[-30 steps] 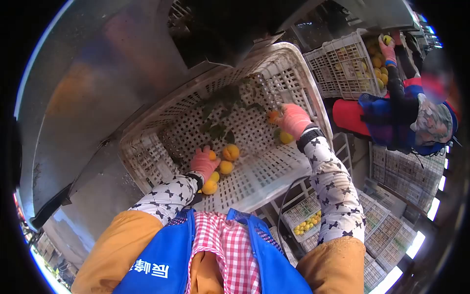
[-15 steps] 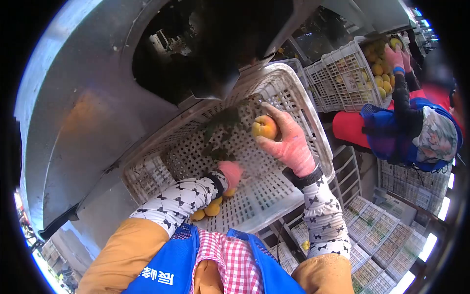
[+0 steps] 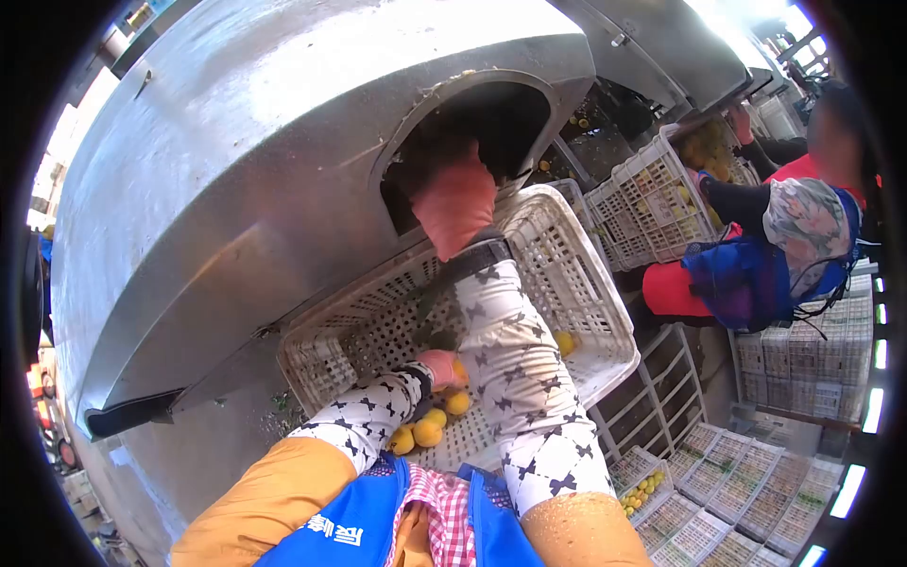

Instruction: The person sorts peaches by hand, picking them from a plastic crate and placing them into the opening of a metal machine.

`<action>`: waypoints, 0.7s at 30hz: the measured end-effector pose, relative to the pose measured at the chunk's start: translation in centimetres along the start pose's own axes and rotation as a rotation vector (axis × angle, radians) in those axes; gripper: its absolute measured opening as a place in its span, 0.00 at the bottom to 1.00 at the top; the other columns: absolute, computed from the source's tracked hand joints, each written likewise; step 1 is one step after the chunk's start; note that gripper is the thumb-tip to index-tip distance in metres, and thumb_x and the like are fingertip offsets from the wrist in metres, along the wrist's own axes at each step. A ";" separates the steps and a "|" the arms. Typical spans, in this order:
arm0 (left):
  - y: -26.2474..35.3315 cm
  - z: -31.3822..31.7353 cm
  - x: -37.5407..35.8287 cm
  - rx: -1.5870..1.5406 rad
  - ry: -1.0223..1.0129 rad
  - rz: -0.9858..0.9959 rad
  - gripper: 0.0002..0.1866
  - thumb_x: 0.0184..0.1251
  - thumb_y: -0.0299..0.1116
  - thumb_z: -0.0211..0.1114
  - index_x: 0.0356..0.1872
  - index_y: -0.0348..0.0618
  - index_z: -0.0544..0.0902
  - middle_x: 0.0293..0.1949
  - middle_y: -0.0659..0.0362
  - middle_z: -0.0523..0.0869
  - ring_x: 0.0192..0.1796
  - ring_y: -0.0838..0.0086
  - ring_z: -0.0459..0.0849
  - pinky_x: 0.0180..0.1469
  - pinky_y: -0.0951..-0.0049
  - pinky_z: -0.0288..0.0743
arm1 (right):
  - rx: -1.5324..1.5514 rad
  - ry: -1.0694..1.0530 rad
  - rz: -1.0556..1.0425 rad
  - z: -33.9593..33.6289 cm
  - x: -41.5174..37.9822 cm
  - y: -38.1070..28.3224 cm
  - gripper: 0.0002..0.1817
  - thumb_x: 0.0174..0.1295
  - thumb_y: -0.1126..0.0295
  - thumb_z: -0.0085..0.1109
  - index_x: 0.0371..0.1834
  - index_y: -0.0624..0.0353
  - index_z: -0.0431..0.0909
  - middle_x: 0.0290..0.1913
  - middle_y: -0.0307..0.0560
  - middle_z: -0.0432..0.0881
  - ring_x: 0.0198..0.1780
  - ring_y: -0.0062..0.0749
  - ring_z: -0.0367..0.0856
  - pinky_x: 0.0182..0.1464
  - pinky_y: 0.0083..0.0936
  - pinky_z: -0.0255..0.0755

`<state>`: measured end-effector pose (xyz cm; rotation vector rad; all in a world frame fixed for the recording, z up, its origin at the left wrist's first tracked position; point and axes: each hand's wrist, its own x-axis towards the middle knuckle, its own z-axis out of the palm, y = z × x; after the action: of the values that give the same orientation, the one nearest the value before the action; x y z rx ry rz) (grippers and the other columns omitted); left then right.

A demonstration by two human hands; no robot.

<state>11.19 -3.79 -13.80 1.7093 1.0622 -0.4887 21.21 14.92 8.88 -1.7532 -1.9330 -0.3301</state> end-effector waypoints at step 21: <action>10.4 -18.8 -18.0 -1.469 0.078 0.752 0.26 0.78 0.51 0.56 0.62 0.40 0.78 0.52 0.55 0.86 0.52 0.69 0.86 0.57 0.70 0.80 | 1.025 -0.454 0.059 -16.4 -6.4 2.1 0.43 0.47 0.62 0.76 0.69 0.63 0.71 0.56 0.54 0.77 0.60 0.45 0.77 0.65 0.35 0.71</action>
<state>7.33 4.77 12.62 0.6338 0.4443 0.7266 26.87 1.55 19.08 -1.1985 -1.7825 0.9938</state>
